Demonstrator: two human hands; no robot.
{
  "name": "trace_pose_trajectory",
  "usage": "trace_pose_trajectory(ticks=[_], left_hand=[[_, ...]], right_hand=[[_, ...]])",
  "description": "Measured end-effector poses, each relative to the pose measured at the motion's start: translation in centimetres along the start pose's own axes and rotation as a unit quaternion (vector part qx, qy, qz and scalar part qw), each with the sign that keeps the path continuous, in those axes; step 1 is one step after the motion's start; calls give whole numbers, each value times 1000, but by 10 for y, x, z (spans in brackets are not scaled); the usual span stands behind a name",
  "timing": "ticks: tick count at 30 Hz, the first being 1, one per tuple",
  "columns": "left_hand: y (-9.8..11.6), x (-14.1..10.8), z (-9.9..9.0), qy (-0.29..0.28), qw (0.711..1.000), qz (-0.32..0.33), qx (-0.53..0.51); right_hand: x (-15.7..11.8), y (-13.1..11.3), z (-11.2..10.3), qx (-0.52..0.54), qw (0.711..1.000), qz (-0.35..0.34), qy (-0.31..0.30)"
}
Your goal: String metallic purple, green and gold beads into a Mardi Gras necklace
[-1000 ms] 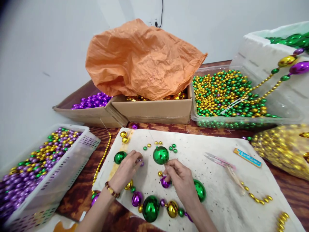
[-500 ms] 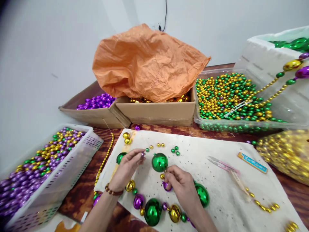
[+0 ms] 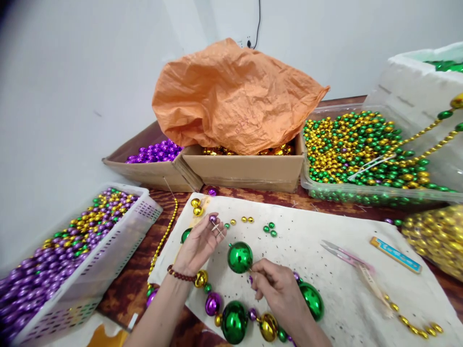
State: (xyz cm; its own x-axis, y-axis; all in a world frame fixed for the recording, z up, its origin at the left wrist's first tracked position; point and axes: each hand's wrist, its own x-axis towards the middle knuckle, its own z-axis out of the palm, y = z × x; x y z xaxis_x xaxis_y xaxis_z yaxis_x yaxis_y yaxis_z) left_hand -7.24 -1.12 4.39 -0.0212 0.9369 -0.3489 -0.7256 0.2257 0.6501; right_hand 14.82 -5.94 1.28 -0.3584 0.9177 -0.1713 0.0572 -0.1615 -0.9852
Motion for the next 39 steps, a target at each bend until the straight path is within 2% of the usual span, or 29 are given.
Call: trace_pose_trajectory(ticks=[16, 22, 26, 30, 35, 39], left_hand=[[-1, 0, 4, -4, 1000, 9, 9], [-1, 0, 10, 3, 997, 43, 71], [-11, -2, 18, 0, 991, 49, 127], [-30, -3, 29, -7, 993, 51, 105], [-53, 10, 47, 17, 987, 119, 111], [-52, 24, 57, 12, 965, 164, 206]], right_hand=[[-2, -1, -2, -3, 1000, 5, 4], [1, 4, -2, 7, 1000, 16, -2], [12, -1, 3, 55, 998, 26, 33], [25, -6, 12, 61, 997, 31, 46], [29, -4, 23, 34, 998, 15, 41], [34, -13, 6, 16, 999, -14, 49]])
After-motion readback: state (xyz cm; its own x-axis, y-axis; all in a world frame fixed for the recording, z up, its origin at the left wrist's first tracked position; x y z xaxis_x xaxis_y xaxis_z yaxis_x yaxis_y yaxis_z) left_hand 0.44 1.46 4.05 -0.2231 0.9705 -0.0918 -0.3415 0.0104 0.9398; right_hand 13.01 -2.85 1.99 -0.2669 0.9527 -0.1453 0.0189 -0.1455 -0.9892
